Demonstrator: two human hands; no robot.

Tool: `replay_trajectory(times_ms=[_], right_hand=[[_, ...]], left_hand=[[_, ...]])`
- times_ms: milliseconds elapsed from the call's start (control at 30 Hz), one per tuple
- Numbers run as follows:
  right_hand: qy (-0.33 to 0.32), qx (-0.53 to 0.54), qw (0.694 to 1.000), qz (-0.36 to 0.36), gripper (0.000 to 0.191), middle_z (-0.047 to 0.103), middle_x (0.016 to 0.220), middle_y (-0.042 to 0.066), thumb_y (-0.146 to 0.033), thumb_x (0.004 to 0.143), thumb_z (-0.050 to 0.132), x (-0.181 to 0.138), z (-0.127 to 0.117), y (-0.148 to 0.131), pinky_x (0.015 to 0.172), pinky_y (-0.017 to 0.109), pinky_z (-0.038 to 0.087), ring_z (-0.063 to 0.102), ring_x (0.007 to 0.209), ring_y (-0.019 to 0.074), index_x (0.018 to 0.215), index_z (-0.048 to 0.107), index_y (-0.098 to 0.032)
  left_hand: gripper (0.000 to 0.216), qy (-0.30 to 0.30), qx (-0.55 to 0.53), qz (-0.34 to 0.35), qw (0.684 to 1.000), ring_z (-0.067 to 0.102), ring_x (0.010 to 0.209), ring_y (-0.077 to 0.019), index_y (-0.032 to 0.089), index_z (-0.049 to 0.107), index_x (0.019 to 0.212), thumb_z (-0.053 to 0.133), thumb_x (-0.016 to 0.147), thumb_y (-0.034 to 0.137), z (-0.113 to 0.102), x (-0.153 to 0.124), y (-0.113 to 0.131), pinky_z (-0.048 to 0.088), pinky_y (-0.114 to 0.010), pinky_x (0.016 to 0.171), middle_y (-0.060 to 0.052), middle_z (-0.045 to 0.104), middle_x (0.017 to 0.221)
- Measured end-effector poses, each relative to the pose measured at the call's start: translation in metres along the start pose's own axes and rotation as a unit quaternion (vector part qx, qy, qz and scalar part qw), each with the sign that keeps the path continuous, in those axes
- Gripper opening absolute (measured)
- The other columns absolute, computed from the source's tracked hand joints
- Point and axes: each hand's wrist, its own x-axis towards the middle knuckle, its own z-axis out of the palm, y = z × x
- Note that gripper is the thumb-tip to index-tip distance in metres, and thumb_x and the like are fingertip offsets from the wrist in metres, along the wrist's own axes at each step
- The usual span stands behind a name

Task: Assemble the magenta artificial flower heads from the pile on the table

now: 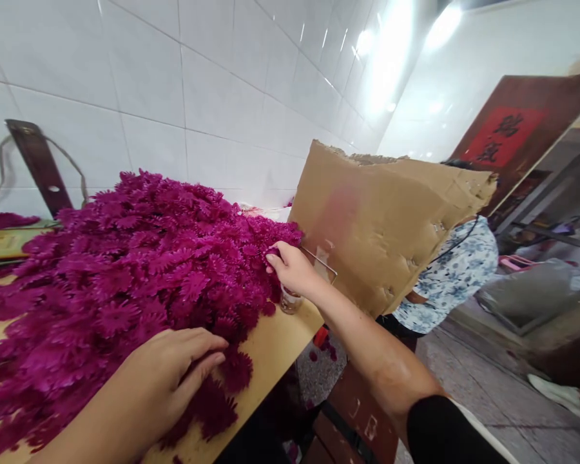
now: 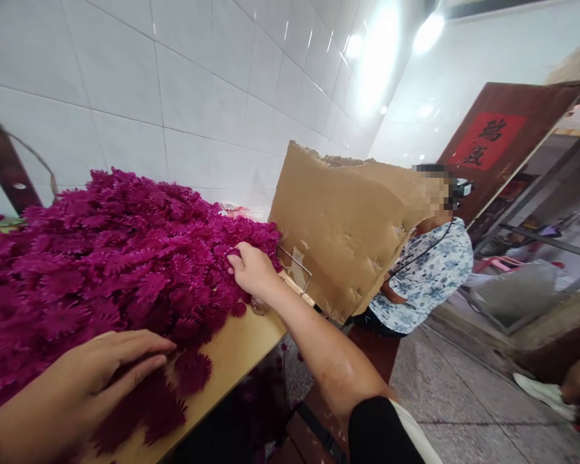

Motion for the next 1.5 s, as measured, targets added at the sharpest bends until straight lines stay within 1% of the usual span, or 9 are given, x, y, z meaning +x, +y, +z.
replay_trajectory(times_ms=[200, 400, 533, 767, 967, 1133, 1200, 1333, 1500], right_hand=[[-0.065, 0.102, 0.993, -0.011, 0.024, 0.05, 0.055, -0.002, -0.027, 0.085, 0.043, 0.007, 0.041, -0.048, 0.053, 0.023, 0.03, 0.04, 0.049, 0.0085, 0.062, 0.038, -0.019], [-0.084, 0.223, 0.97, -0.054, 0.036, 0.031, 0.045, -0.006, -0.035, 0.084, 0.043, 0.021, 0.072, -0.063, 0.051, 0.022, 0.029, 0.032, 0.047, 0.0069, 0.053, 0.033, -0.019], [-0.104, 0.318, 0.941, -0.056, 0.039, 0.03, 0.045, -0.007, -0.04, 0.083, 0.045, 0.021, 0.082, -0.073, 0.047, 0.021, 0.026, 0.028, 0.044, 0.0054, 0.053, 0.033, -0.019], [-0.288, 0.467, 0.836, 0.005, 0.032, 0.047, 0.056, -0.004, -0.04, 0.089, 0.033, 0.009, 0.078, -0.079, 0.045, 0.019, 0.031, 0.037, 0.044, 0.0056, 0.071, 0.045, -0.017], [-0.192, 0.356, 0.91, -0.092, 0.022, 0.044, 0.056, -0.005, -0.022, 0.084, 0.042, 0.006, 0.087, -0.082, 0.051, 0.021, 0.029, 0.037, 0.049, 0.0064, 0.063, 0.041, -0.017], [-0.117, 0.284, 0.942, -0.135, 0.031, 0.034, 0.052, -0.006, -0.028, 0.084, 0.042, 0.002, 0.082, -0.086, 0.05, 0.023, 0.025, 0.031, 0.05, 0.007, 0.055, 0.032, -0.019], [-0.116, 0.299, 0.94, -0.117, 0.033, 0.032, 0.05, -0.006, -0.03, 0.084, 0.042, 0.004, 0.079, -0.083, 0.049, 0.023, 0.024, 0.03, 0.048, 0.0066, 0.055, 0.03, -0.019], [-0.218, 0.381, 0.896, -0.064, 0.03, 0.04, 0.05, -0.006, -0.032, 0.087, 0.036, 0.009, 0.081, -0.079, 0.047, 0.021, 0.03, 0.036, 0.044, 0.0063, 0.061, 0.039, -0.018], [-0.229, 0.399, 0.886, -0.065, 0.024, 0.045, 0.057, -0.004, -0.03, 0.087, 0.036, 0.006, 0.092, -0.084, 0.05, 0.021, 0.034, 0.04, 0.049, 0.0069, 0.067, 0.042, -0.018]], left_hand=[[0.029, 0.049, -0.064, -0.137, 0.987, 0.065, 0.07, -0.018, 0.024, 0.069, 0.082, 0.047, 0.078, 0.043, -0.019, -0.006, -0.006, 0.051, -0.027, 0.07, -0.002, 0.072, 0.079], [0.033, 0.184, -0.068, -0.251, 0.948, 0.063, 0.077, -0.0192, 0.02, 0.066, 0.092, 0.051, 0.075, 0.044, -0.032, 0.001, -0.013, 0.049, -0.033, 0.076, -0.005, 0.07, 0.087], [0.042, 0.229, -0.088, -0.256, 0.935, 0.06, 0.075, -0.0175, 0.015, 0.062, 0.102, 0.054, 0.072, 0.044, -0.025, 0.016, -0.018, 0.049, -0.033, 0.076, -0.006, 0.066, 0.089], [0.037, 0.256, -0.064, -0.205, 0.942, 0.059, 0.088, -0.0169, 0.017, 0.06, 0.108, 0.051, 0.075, 0.032, -0.021, 0.019, -0.028, 0.045, -0.032, 0.085, -0.006, 0.064, 0.099], [0.022, 0.237, -0.018, -0.3, 0.924, 0.06, 0.074, -0.0175, 0.021, 0.065, 0.078, 0.047, 0.076, 0.032, -0.03, 0.025, -0.036, 0.045, -0.03, 0.073, -0.001, 0.069, 0.078], [0.018, 0.382, -0.016, -0.402, 0.832, 0.054, 0.058, -0.0147, 0.019, 0.056, 0.07, 0.04, 0.076, 0.026, -0.053, 0.028, -0.062, 0.044, -0.028, 0.064, 0.0, 0.058, 0.058], [0.017, 0.351, -0.048, -0.37, 0.859, 0.054, 0.058, -0.0138, 0.018, 0.056, 0.07, 0.043, 0.075, 0.029, -0.058, 0.024, -0.062, 0.044, -0.027, 0.063, 0.0, 0.06, 0.062], [0.026, 0.182, -0.064, -0.237, 0.952, 0.06, 0.076, -0.0181, 0.019, 0.062, 0.088, 0.052, 0.071, 0.036, -0.05, 0.016, -0.038, 0.046, -0.03, 0.072, -0.003, 0.068, 0.085], [0.025, 0.166, 0.058, -0.283, 0.943, 0.062, 0.076, -0.0217, 0.022, 0.066, 0.082, 0.043, 0.076, 0.032, -0.035, 0.018, -0.029, 0.043, -0.034, 0.073, -0.004, 0.07, 0.083]])
